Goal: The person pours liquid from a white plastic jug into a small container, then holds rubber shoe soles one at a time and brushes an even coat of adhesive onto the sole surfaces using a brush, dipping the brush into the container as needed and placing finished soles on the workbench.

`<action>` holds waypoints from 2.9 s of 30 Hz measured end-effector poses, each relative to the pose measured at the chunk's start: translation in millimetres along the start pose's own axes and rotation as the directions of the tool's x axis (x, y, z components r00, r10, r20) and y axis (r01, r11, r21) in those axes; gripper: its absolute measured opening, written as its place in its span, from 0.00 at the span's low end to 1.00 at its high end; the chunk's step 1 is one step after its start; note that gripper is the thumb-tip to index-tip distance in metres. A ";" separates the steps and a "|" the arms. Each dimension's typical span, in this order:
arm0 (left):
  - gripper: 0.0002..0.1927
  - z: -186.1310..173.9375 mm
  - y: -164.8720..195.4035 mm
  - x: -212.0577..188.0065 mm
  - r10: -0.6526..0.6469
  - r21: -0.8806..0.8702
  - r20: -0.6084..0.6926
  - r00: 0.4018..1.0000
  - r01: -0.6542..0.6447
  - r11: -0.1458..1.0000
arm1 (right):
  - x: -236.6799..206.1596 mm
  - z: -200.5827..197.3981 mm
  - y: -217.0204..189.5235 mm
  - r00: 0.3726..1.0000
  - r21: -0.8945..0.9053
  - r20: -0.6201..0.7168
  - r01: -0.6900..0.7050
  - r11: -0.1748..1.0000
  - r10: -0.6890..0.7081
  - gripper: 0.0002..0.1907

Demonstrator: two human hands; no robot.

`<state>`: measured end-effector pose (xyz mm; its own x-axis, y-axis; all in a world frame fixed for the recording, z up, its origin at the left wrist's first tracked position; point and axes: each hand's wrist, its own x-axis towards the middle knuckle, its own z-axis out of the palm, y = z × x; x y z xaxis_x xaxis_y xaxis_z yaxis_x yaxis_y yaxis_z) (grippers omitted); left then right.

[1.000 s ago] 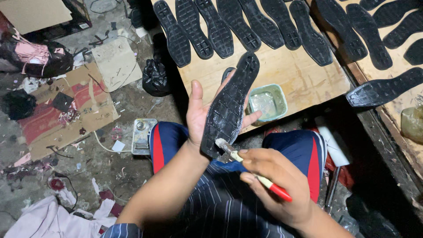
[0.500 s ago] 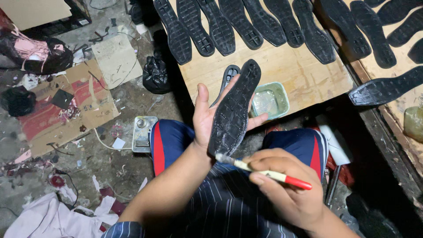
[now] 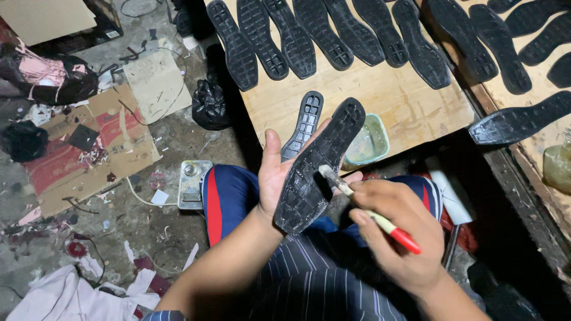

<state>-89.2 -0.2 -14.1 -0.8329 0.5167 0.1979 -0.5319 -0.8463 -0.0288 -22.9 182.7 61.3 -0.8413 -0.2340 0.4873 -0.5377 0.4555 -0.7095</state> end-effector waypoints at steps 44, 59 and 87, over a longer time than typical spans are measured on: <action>0.50 26.2 -73.6 20.9 -0.472 -0.022 -0.144 0.870 0.474 0.880 | -83.8 -78.4 126.9 0.672 0.975 0.168 -0.222 -0.021 0.721 0.30; 0.29 8.1 -157.8 63.7 -0.555 0.340 -0.667 0.498 0.866 0.368 | -209.1 -177.3 184.0 0.339 0.962 -0.196 -0.116 0.247 0.920 0.20; 0.33 -137.5 -400.8 206.9 -0.542 0.514 -0.619 0.568 0.815 0.267 | -256.3 -413.6 284.4 0.215 0.526 -0.749 -0.382 0.760 0.626 0.16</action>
<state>-69.4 463.7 -96.3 -0.2795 0.8323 -0.4787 -0.7423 0.1289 0.6575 63.0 727.4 -54.8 -0.4762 0.8784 0.0418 -0.1168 -0.0160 -0.9930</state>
